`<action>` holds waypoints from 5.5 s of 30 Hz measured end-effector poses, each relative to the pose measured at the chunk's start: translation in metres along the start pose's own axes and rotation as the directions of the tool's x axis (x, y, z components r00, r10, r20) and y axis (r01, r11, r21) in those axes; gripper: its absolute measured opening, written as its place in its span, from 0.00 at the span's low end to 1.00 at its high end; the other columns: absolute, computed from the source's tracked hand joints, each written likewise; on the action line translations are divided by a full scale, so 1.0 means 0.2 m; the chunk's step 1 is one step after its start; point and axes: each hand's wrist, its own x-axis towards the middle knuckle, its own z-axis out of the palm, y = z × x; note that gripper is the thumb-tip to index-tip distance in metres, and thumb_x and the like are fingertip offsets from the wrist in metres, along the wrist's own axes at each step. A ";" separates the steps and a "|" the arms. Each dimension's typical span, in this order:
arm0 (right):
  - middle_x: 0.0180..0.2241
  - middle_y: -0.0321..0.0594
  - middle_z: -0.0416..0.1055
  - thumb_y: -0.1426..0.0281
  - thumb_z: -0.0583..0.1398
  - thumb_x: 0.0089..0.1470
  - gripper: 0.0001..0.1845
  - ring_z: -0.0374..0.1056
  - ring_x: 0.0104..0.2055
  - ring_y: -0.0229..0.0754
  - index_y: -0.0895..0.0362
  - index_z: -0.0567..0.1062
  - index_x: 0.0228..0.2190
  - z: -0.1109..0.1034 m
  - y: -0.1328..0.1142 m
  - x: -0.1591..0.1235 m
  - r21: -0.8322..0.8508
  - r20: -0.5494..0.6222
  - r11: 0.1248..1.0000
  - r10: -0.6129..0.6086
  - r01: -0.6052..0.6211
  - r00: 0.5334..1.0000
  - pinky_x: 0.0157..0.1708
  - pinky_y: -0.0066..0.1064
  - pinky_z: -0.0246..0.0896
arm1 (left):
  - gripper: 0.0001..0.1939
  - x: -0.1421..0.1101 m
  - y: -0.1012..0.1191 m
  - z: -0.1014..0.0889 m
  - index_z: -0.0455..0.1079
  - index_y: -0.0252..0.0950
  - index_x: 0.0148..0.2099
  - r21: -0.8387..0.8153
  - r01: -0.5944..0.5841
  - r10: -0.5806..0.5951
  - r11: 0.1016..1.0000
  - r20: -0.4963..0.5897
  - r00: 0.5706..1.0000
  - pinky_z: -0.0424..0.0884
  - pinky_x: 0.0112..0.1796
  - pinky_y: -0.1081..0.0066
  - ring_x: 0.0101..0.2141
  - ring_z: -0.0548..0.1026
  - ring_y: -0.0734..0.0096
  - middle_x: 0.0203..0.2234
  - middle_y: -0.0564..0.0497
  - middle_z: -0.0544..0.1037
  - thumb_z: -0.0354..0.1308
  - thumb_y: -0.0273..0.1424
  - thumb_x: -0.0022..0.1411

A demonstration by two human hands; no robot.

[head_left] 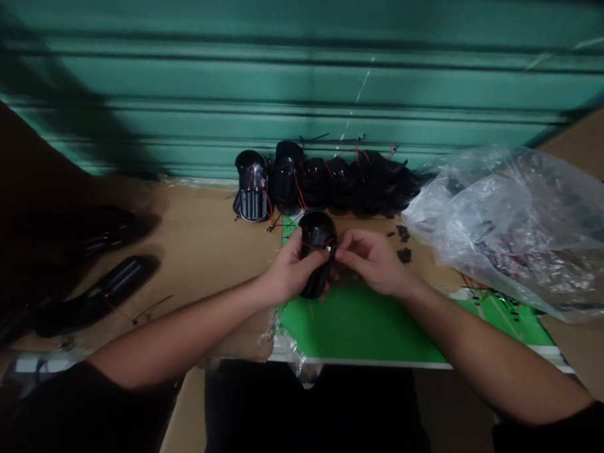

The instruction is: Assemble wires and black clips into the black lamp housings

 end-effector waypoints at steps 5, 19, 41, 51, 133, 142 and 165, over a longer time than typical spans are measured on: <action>0.28 0.39 0.76 0.65 0.77 0.54 0.21 0.76 0.28 0.39 0.59 0.70 0.29 0.01 0.01 -0.02 -0.019 -0.010 0.998 -0.066 0.066 0.998 0.28 0.26 0.74 | 0.35 -0.02 0.00 0.00 0.52 0.40 0.55 0.023 0.027 -0.027 0.999 -0.006 1.000 0.74 0.17 0.67 0.19 0.75 0.67 0.27 0.57 0.74 0.68 0.47 0.57; 0.26 0.41 0.75 0.63 0.76 0.54 0.23 0.75 0.28 0.39 0.60 0.70 0.26 0.03 -0.02 -0.04 -0.126 -0.026 0.987 -0.108 0.104 0.994 0.28 0.25 0.73 | 0.36 -0.04 -0.01 -0.01 0.52 0.42 0.64 0.077 0.056 -0.058 0.996 0.037 0.998 0.74 0.19 0.70 0.20 0.75 0.71 0.30 0.56 0.74 0.65 0.45 0.62; 0.31 0.40 0.78 0.62 0.69 0.65 0.15 0.77 0.32 0.37 0.59 0.73 0.37 0.01 -0.01 -0.01 -0.085 -0.003 0.993 -0.083 0.083 0.997 0.32 0.24 0.74 | 0.26 0.00 0.06 -0.02 0.60 0.34 0.51 -0.112 0.092 -0.091 0.989 0.021 0.996 0.80 0.24 0.66 0.24 0.78 0.68 0.28 0.49 0.78 0.67 0.38 0.57; 0.30 0.41 0.77 0.56 0.70 0.64 0.20 0.75 0.31 0.39 0.59 0.72 0.38 -0.01 -0.05 -0.02 -0.102 0.034 0.995 -0.012 0.016 0.999 0.33 0.27 0.73 | 0.25 -0.01 0.07 0.00 0.57 0.37 0.54 -0.130 0.140 -0.131 0.982 0.076 0.988 0.81 0.25 0.56 0.25 0.79 0.65 0.29 0.51 0.77 0.63 0.38 0.61; 0.27 0.44 0.78 0.60 0.75 0.57 0.21 0.78 0.27 0.41 0.61 0.73 0.34 0.02 -0.04 -0.02 -0.040 -0.014 0.998 0.052 -0.053 0.999 0.29 0.26 0.77 | 0.30 -0.01 0.03 0.00 0.56 0.37 0.52 -0.049 0.096 -0.097 0.994 -0.031 0.995 0.76 0.18 0.63 0.19 0.76 0.63 0.23 0.54 0.76 0.66 0.43 0.56; 0.27 0.45 0.78 0.62 0.76 0.55 0.21 0.79 0.28 0.42 0.61 0.72 0.31 0.03 -0.06 -0.04 -0.064 -0.025 0.997 0.036 -0.038 0.999 0.29 0.26 0.77 | 0.29 -0.04 0.02 0.01 0.57 0.38 0.52 0.010 0.074 -0.074 0.997 -0.007 0.997 0.76 0.18 0.64 0.20 0.76 0.65 0.26 0.54 0.76 0.67 0.45 0.58; 0.29 0.44 0.79 0.59 0.74 0.57 0.20 0.79 0.29 0.42 0.60 0.74 0.34 0.06 -0.07 -0.03 -0.082 -0.087 0.997 0.000 -0.007 0.996 0.29 0.27 0.77 | 0.32 -0.02 0.07 0.00 0.57 0.36 0.54 -0.046 0.105 -0.106 0.993 -0.026 0.994 0.76 0.18 0.64 0.20 0.77 0.63 0.24 0.53 0.76 0.67 0.43 0.55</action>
